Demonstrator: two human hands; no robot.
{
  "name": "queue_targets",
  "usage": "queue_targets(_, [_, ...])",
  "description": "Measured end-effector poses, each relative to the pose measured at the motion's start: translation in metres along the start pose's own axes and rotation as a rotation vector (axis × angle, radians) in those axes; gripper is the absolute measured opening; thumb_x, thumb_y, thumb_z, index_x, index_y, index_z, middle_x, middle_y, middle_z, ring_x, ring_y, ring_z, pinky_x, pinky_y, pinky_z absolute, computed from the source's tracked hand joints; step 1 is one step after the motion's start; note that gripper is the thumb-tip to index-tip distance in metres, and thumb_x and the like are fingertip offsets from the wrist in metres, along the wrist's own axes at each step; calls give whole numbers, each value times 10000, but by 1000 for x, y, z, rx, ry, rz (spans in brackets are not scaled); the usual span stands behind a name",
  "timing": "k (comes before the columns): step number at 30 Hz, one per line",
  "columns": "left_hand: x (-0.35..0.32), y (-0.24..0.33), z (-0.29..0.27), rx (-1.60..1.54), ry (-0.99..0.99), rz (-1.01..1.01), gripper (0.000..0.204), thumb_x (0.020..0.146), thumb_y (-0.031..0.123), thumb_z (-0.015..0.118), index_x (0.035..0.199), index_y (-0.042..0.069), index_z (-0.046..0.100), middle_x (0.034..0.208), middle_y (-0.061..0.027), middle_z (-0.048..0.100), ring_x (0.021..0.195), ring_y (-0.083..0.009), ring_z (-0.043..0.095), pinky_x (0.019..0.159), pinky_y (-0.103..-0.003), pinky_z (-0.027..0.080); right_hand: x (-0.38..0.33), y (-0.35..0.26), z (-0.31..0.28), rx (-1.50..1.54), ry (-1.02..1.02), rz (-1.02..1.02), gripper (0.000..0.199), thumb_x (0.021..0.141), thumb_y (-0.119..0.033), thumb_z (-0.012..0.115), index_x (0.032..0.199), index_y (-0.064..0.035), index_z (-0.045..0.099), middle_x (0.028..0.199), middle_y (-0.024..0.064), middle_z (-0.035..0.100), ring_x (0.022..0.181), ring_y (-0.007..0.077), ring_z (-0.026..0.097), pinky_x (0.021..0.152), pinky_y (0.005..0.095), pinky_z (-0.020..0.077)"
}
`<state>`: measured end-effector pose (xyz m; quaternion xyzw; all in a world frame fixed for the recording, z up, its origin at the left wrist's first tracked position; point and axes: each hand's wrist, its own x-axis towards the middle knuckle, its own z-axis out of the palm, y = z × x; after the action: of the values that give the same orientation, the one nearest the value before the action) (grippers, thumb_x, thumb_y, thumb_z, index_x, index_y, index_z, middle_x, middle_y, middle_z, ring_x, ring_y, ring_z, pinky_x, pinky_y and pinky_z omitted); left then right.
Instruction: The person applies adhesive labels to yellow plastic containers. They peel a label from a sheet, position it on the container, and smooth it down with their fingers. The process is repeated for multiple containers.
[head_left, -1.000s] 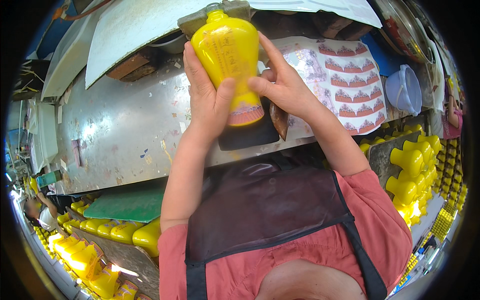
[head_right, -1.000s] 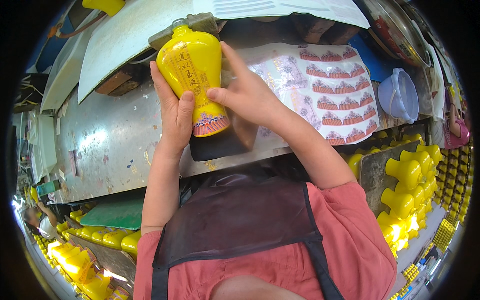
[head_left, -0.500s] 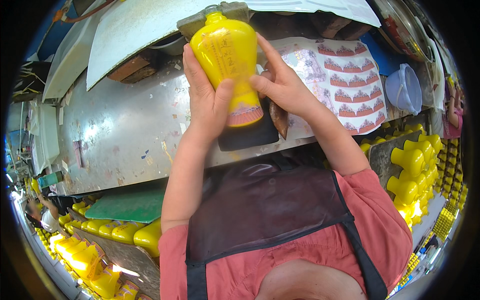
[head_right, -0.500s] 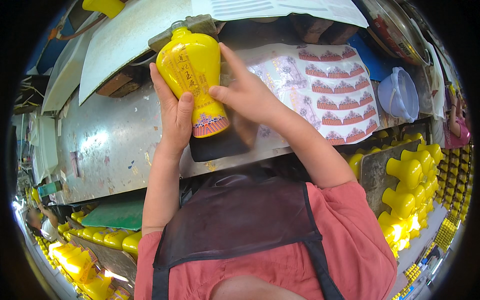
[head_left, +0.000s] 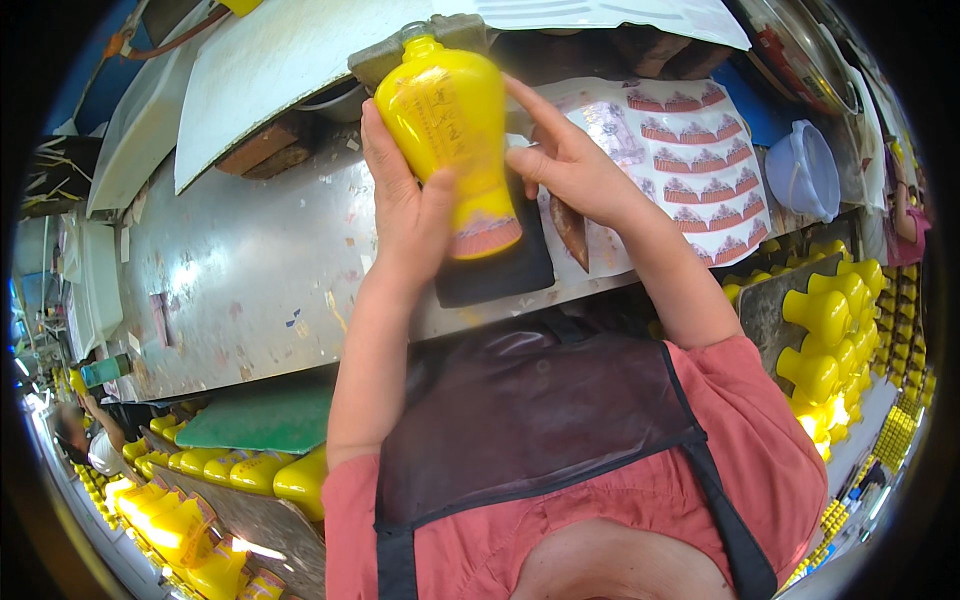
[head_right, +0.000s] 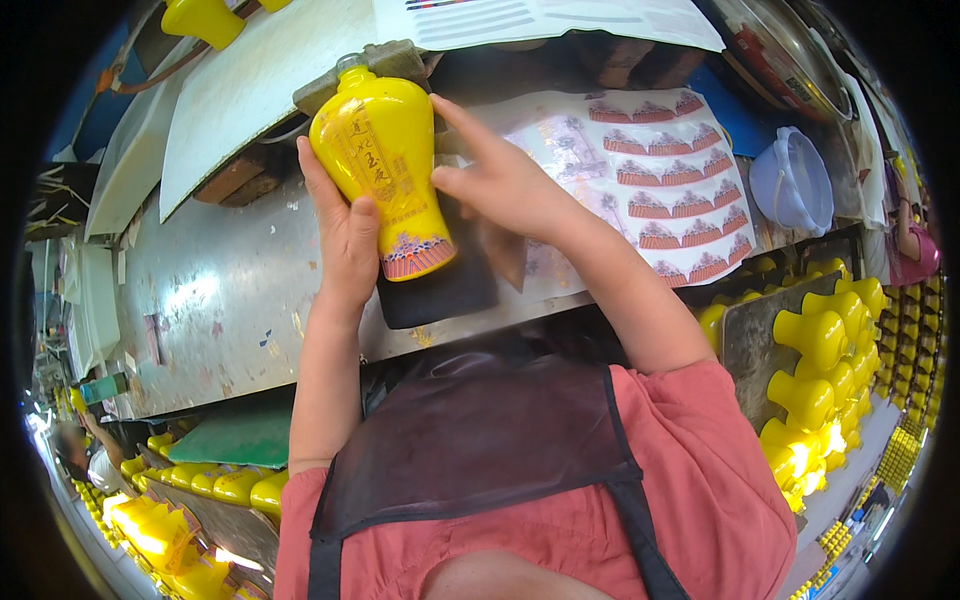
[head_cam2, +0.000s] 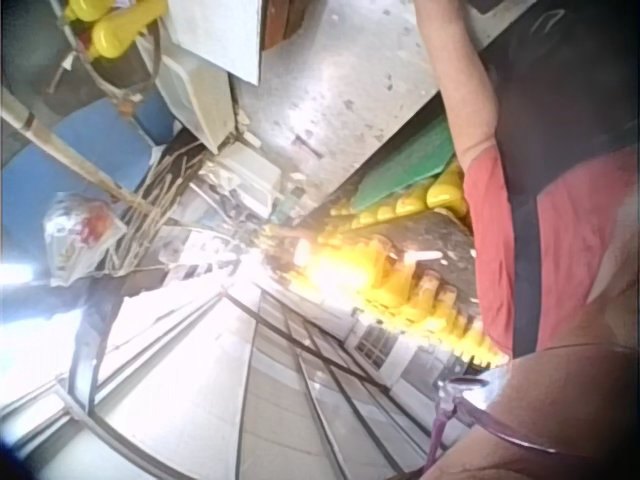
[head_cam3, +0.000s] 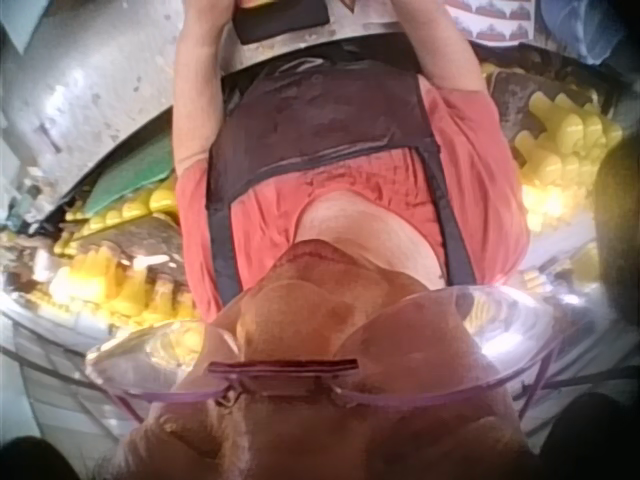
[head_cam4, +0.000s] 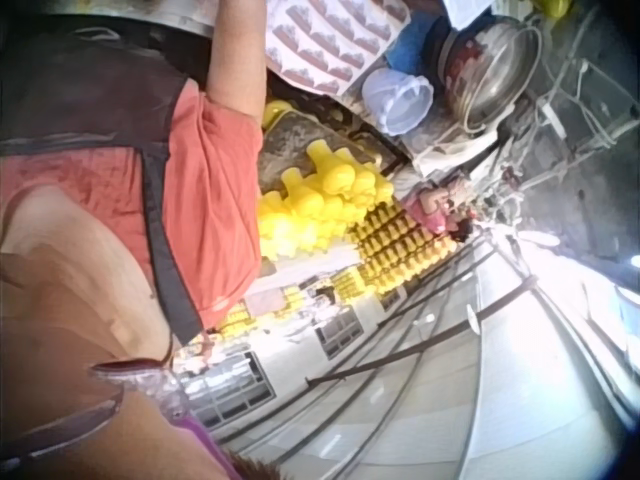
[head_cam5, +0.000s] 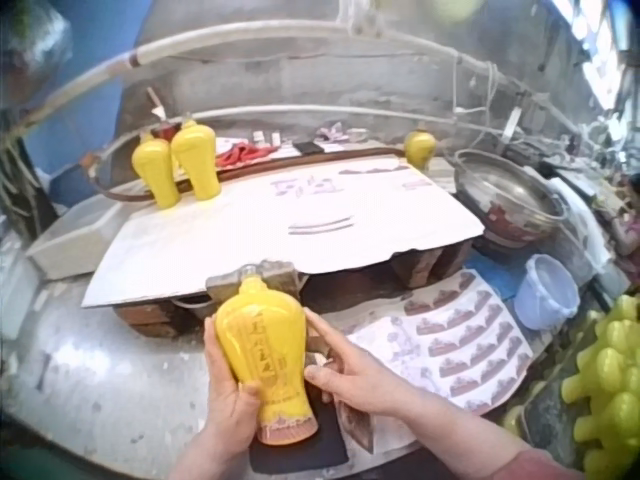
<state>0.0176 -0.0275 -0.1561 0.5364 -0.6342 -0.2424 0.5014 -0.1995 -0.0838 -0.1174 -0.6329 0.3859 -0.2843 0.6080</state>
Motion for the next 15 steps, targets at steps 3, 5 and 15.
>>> queue_targets(3, [-3, 4, -6, -118, 32, -63, 793, 1065, 417, 479, 1653, 92, 58, 1660, -180, 198, 1502, -326, 280, 1220, -440, 259, -1, -4, -8, -28, 31, 36, 714, 979, -191, 638, 1617, -184, 318, 894, 32, 642, 693, 107, 592, 663, 276, 529])
queue_targets(5, [-6, 9, -8, -273, 29, -135, 731, 1085, 395, 446, 1660, 127, 82, 1663, -141, 230, 1493, -279, 306, 1207, -429, 286, -3, -4, -7, -19, 45, 48, 710, 978, -194, 641, 1615, -181, 327, 881, 27, 641, 691, 106, 592, 667, 277, 531])
queue_targets(15, [-10, 16, 0, -542, 24, -150, 787, 1029, 128, 582, 1657, 143, 108, 1646, -120, 294, 1450, -256, 381, 1188, -398, 340, -5, 6, 20, -1, 61, -58, 899, 940, -198, 702, 1650, -119, 157, 989, 151, 707, 819, 176, 686, 796, 328, 546])
